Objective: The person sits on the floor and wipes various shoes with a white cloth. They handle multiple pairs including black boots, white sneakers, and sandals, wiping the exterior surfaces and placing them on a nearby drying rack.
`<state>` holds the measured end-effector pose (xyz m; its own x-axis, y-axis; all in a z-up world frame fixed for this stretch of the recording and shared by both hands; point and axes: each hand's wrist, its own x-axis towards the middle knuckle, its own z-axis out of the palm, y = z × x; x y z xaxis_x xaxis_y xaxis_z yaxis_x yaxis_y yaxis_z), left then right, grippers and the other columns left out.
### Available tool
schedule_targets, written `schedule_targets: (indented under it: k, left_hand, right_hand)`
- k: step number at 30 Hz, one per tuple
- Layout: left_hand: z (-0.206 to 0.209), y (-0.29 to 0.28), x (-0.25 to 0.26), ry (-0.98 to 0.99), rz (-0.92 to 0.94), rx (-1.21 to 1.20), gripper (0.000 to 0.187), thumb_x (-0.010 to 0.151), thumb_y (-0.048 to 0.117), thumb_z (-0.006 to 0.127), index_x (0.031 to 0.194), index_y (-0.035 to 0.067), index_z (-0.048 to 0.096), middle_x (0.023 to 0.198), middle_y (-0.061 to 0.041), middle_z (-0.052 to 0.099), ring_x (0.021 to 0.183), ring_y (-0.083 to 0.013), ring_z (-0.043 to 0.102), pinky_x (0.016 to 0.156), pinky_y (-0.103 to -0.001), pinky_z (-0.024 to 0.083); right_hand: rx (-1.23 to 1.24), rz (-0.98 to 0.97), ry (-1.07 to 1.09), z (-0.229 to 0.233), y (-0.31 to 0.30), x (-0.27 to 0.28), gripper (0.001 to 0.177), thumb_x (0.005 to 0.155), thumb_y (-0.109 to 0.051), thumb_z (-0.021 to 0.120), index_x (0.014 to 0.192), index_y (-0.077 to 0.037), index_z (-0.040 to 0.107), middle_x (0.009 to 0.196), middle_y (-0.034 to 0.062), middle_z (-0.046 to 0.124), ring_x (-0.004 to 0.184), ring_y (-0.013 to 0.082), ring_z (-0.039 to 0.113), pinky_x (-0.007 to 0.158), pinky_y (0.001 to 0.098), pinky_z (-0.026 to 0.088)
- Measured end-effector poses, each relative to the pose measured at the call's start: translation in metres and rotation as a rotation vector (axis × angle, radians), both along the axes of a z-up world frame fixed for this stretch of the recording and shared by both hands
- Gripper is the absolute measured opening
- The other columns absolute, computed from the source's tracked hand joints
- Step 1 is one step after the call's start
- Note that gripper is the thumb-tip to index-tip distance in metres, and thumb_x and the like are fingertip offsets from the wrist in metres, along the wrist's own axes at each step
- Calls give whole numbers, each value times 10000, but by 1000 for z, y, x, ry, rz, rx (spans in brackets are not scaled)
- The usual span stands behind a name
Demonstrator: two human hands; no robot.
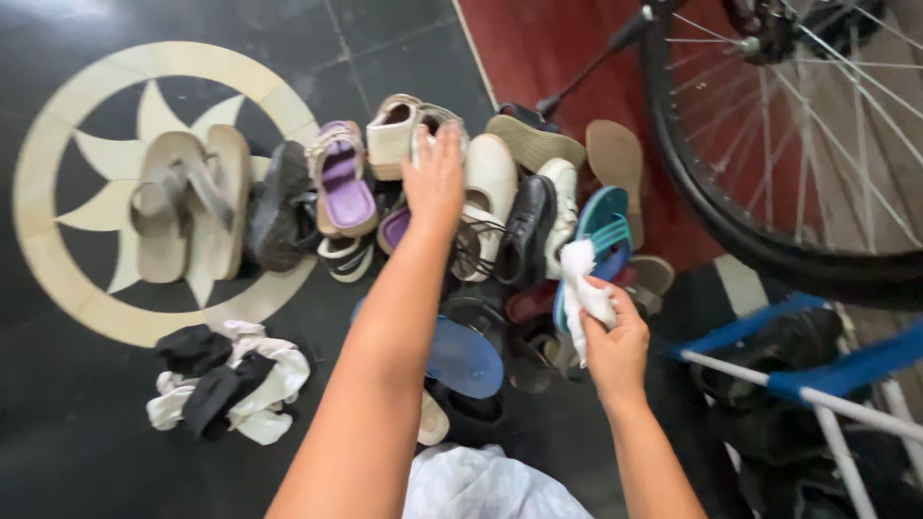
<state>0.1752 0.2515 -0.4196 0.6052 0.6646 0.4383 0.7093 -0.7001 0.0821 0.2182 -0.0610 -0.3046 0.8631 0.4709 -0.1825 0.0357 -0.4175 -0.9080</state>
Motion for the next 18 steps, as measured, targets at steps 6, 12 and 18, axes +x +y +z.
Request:
schedule_targets:
  k: [6,12,18]
  left_hand:
    - [-9,-11,-16,243,9,-123,131,907,198,616,1022,161,668,1093,-37,646,1185,-256,568,956,-584,477]
    - [61,-58,-76,-62,-203,-192,166,828,33,638,981,84,602,1023,-83,603,1110,-306,587,881,-390,523]
    - [105,-118,-111,71,-280,-232,139,777,78,645,903,101,593,951,-83,589,1015,-293,592,940,-433,483]
  right_hand:
    - [-29,40,-61,19,-44,0,409,841,61,669,1224,-77,705,1101,63,738,989,109,678,839,259,540]
    - [-51,13,-61,33,-80,6,423,848,75,662,1239,-81,706,1098,77,732,991,119,683,849,260,536]
    - [53,0,-26,40,-80,9,425,850,75,641,1245,-75,695,1117,77,723,1007,127,680,855,268,538]
